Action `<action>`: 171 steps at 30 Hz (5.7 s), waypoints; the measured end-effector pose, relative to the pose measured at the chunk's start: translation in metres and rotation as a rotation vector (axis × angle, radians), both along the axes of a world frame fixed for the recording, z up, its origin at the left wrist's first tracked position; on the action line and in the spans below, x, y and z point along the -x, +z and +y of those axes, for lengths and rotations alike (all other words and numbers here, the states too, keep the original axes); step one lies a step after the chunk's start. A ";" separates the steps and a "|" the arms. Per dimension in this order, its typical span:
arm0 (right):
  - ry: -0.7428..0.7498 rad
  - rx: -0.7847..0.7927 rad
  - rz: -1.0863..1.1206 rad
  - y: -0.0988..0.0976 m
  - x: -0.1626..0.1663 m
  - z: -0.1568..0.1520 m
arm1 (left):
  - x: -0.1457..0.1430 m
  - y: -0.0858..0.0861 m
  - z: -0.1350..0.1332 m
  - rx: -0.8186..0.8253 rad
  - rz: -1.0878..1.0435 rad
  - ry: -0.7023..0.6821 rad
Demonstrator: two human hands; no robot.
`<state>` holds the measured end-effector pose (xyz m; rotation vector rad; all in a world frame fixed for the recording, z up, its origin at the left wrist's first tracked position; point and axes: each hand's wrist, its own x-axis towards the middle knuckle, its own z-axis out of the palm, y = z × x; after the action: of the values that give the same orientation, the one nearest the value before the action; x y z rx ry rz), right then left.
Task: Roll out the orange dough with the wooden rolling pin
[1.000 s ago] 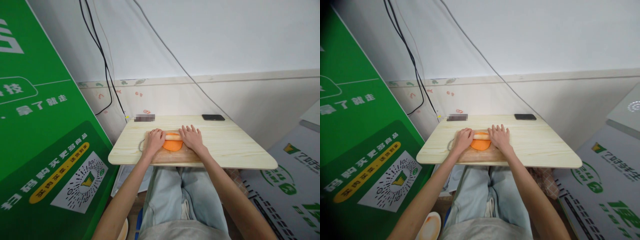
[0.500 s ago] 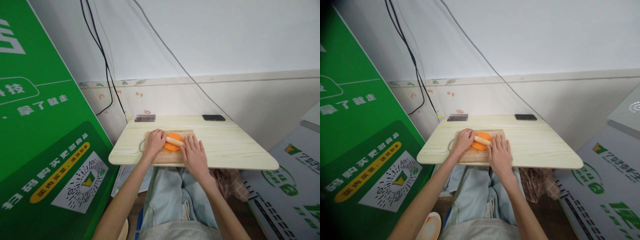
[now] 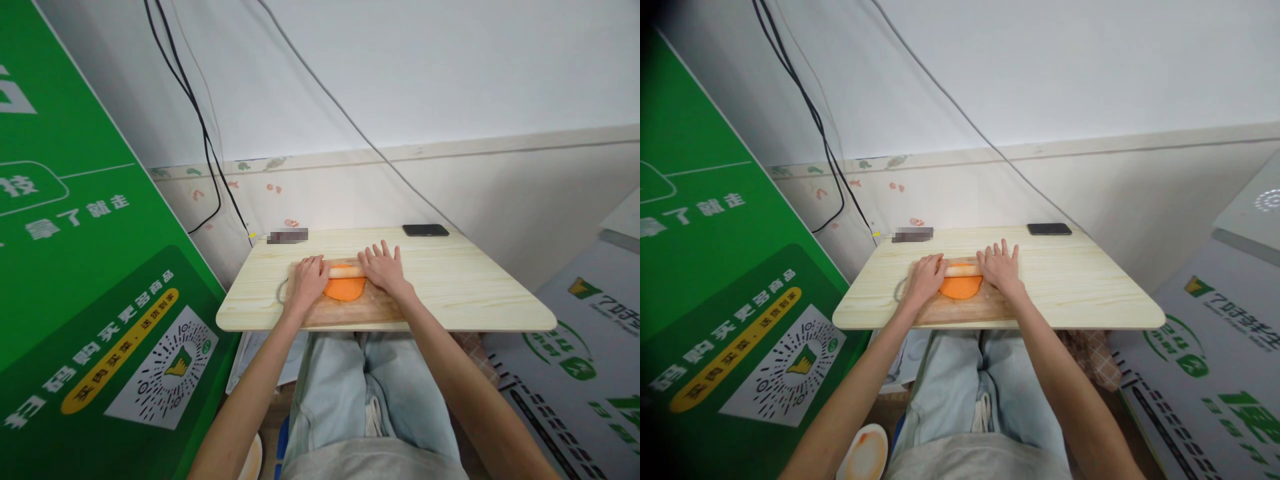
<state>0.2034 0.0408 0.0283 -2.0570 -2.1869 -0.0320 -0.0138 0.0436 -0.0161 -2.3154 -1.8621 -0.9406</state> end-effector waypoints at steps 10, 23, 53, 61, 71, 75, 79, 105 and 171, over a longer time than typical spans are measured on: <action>0.025 -0.194 0.020 -0.024 0.000 -0.049 | -0.001 -0.002 -0.001 0.007 -0.017 -0.003; 0.003 -0.183 0.067 -0.029 0.004 -0.062 | 0.000 -0.002 0.000 -0.009 -0.020 -0.041; -0.006 -0.043 -0.029 -0.006 -0.003 0.000 | 0.001 0.003 -0.003 -0.005 0.049 -0.044; 0.018 -0.035 -0.050 -0.003 -0.003 0.002 | 0.000 0.004 -0.003 -0.008 0.015 -0.048; 0.082 -0.307 0.025 -0.049 0.001 -0.087 | 0.001 0.001 -0.003 -0.015 0.000 -0.069; 0.059 -0.160 -0.008 -0.027 -0.004 -0.052 | 0.000 0.001 -0.002 -0.004 0.014 -0.054; -0.007 -0.018 -0.017 -0.004 -0.008 -0.004 | 0.000 0.003 -0.004 -0.005 0.035 -0.054; 0.081 -0.103 0.009 -0.018 -0.012 -0.038 | 0.002 0.003 -0.005 -0.024 0.069 -0.060; 0.057 -0.182 0.043 -0.028 -0.005 -0.066 | 0.002 0.001 -0.002 -0.007 -0.032 -0.067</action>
<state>0.2087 -0.0253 -0.0002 -1.8797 -2.1299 -0.1730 -0.0162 0.0411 -0.0147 -2.3860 -1.8000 -0.9953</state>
